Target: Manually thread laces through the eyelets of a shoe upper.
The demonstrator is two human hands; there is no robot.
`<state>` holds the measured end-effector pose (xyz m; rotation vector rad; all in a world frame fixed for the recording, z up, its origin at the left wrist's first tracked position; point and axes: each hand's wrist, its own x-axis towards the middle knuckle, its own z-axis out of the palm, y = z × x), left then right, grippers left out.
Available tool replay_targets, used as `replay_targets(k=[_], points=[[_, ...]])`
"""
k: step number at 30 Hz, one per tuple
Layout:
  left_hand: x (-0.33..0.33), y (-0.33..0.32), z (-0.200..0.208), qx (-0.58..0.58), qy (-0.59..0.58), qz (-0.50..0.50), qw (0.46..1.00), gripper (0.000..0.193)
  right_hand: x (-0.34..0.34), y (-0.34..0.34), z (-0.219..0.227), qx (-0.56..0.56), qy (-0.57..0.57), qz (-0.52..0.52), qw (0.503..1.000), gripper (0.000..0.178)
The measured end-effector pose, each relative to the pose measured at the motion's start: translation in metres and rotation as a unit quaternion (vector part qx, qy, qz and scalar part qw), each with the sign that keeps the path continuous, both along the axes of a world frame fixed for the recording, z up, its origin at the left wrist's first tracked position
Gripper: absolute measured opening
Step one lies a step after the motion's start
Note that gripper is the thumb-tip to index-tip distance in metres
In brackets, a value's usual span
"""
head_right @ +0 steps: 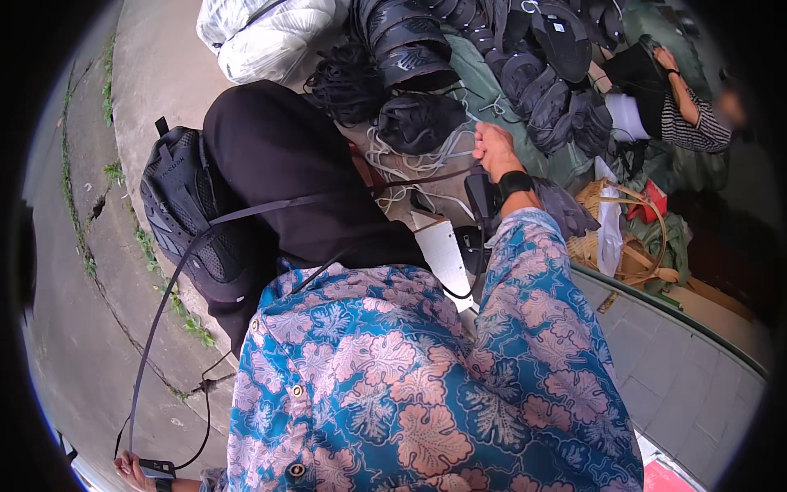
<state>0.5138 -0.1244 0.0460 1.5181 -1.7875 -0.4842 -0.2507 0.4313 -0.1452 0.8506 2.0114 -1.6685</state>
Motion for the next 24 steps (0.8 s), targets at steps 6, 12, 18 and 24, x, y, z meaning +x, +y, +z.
replay_targets(k=[6,12,18,24], points=[[0.042,-0.029,0.021,0.095,0.195,0.020,0.976,0.028,-0.072,-0.022,0.053,-0.087,0.052,0.067,0.993,0.016],[0.033,-0.071,0.014,0.220,0.592,-0.045,0.774,0.012,-0.095,-0.029,0.157,-0.041,0.180,0.212,0.960,0.026],[-0.212,0.022,-0.017,0.327,0.415,-0.120,0.841,0.031,0.006,-0.127,0.130,-0.074,0.157,0.414,0.893,0.032],[-0.379,0.106,-0.005,0.466,0.326,-0.269,0.777,0.022,0.116,-0.249,0.129,-0.307,0.111,0.487,0.810,0.019]])
